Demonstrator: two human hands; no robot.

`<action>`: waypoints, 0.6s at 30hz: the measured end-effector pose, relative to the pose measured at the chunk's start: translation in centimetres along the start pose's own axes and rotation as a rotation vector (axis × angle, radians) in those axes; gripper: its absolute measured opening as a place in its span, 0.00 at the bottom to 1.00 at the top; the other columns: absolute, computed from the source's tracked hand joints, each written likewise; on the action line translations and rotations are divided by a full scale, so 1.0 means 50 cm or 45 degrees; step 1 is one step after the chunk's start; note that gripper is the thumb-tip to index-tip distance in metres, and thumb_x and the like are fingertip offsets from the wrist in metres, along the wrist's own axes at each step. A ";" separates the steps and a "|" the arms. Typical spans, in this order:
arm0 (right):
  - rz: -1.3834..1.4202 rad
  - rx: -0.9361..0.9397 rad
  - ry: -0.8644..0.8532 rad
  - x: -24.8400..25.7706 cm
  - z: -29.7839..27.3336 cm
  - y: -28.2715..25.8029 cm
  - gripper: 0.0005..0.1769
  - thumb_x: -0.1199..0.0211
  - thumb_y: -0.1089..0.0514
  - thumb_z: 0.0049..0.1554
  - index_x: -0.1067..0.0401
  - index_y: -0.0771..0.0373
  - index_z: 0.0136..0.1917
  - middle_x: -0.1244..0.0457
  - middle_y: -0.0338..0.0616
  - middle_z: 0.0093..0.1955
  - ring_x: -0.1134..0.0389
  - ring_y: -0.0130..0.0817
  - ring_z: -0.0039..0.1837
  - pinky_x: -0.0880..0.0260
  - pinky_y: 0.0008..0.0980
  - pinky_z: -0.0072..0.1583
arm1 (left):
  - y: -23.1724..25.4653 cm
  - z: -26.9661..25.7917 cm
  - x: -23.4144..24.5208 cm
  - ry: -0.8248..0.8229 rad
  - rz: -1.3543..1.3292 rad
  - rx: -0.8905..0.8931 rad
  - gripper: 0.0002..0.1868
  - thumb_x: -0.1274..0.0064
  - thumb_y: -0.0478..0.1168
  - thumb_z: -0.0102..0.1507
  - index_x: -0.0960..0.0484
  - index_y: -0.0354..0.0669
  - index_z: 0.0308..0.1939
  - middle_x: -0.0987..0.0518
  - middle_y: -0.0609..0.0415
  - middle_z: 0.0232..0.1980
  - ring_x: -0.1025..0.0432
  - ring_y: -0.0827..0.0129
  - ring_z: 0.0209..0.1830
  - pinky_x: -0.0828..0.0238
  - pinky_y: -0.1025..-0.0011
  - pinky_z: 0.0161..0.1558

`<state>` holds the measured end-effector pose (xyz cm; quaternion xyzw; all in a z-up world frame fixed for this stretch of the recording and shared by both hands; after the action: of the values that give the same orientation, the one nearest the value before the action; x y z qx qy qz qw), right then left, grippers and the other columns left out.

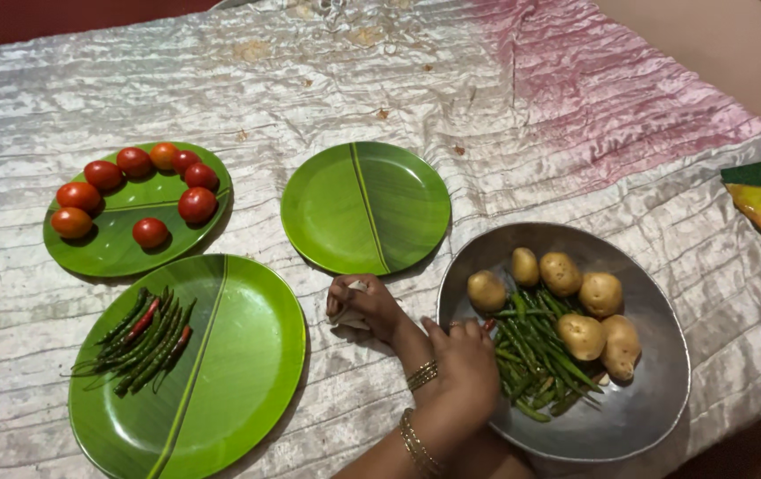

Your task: The person wipes individual green chilies with a cloth and places them onto a green plate while sitting near other bowls of tomatoes and potatoes.

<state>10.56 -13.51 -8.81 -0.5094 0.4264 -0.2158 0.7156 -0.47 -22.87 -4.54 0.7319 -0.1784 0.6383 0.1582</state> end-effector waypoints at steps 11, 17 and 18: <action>-0.026 -0.044 0.038 -0.007 -0.002 -0.002 0.17 0.32 0.48 0.61 0.26 0.64 0.41 0.32 0.40 0.38 0.31 0.27 0.41 0.28 0.27 0.45 | -0.024 0.009 0.011 0.001 -0.133 0.012 0.19 0.49 0.43 0.67 0.25 0.45 0.62 0.24 0.46 0.55 0.30 0.52 0.58 0.59 0.38 0.70; -0.043 -0.068 0.035 -0.016 -0.004 -0.015 0.17 0.32 0.47 0.60 0.26 0.64 0.40 0.32 0.39 0.38 0.30 0.27 0.41 0.28 0.28 0.45 | -0.030 0.002 0.017 0.119 -0.212 -0.039 0.17 0.48 0.41 0.65 0.24 0.43 0.57 0.23 0.45 0.54 0.30 0.54 0.58 0.54 0.39 0.68; -0.044 -0.084 0.042 -0.016 -0.007 -0.016 0.17 0.32 0.47 0.60 0.26 0.64 0.40 0.32 0.39 0.38 0.30 0.27 0.41 0.27 0.28 0.45 | -0.030 0.003 0.017 0.173 -0.208 -0.025 0.16 0.48 0.41 0.64 0.23 0.43 0.55 0.23 0.46 0.53 0.30 0.55 0.58 0.52 0.39 0.67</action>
<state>9.95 -13.42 -7.79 -0.5365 0.4362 -0.2224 0.6873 0.46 -21.67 -3.73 0.6974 -0.1134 0.6697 0.2286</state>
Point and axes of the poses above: each hand's wrist, its own z-axis towards the middle knuckle, its own x-axis out of the back of the hand, y = z × x, the point moved 3 cm from there along z, towards the middle knuckle
